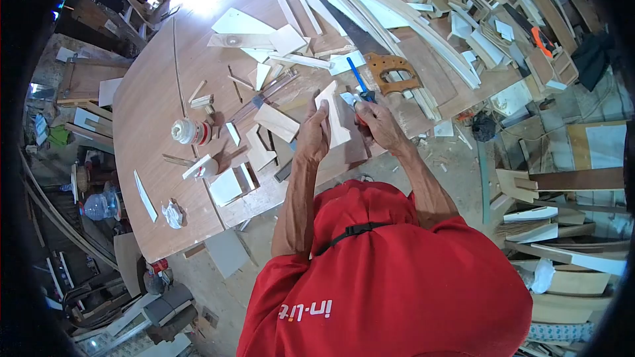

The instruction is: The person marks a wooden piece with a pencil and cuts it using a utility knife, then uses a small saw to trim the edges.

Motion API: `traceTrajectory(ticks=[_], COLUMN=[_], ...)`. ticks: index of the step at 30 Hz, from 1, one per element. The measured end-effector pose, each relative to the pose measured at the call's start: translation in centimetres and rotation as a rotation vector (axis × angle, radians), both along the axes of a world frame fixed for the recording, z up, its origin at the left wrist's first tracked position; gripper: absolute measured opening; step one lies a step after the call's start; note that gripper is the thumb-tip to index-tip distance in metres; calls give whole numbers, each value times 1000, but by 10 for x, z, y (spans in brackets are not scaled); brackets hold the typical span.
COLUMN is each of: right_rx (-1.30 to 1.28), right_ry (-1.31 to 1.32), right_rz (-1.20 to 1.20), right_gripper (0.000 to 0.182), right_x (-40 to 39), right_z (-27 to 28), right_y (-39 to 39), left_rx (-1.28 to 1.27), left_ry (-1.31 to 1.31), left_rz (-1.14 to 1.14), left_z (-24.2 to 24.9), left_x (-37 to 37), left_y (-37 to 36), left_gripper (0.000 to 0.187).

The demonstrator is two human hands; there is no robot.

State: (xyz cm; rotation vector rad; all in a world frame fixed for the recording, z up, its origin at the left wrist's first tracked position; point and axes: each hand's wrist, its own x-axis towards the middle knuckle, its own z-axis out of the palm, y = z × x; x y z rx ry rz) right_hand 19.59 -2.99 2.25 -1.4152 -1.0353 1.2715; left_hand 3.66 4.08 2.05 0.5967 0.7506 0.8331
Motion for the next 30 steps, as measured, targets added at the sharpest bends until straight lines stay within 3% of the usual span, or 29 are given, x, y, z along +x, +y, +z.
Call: traceTrajectory(ticks=[6, 12, 19, 21, 25, 27, 29, 30], right_rx=[40, 77, 26, 83, -15, 69, 151, 307], right_ry=[-224, -238, -109, -138, -14, 137, -15, -224], right_rz=[135, 175, 296, 331, 239, -30, -12, -5], right_gripper=[49, 50, 49, 48, 48, 47, 43, 39], right_x=[21, 25, 18, 22, 32, 31, 30, 26], right_z=[3, -2, -10, -3, 7, -7, -16, -12], right_y=[5, -6, -24, -24, -19, -19, -21, -24], left_rx=[14, 15, 54, -18, -12, -146, -162, -178], left_ry=[20, 92, 31, 34, 94, 93, 111, 122], left_rz=[-222, -161, -132, -22, -37, -26, -37, -47], left_z=[9, 17, -11, -10, 10, 16, 9, 6], left_x=[5, 16, 16, 21, 23, 20, 16, 15], left_y=[-9, -24, -13, -15, -20, -22, -22, -22], left_gripper=[41, 43, 42, 40, 33, 25, 23, 22])
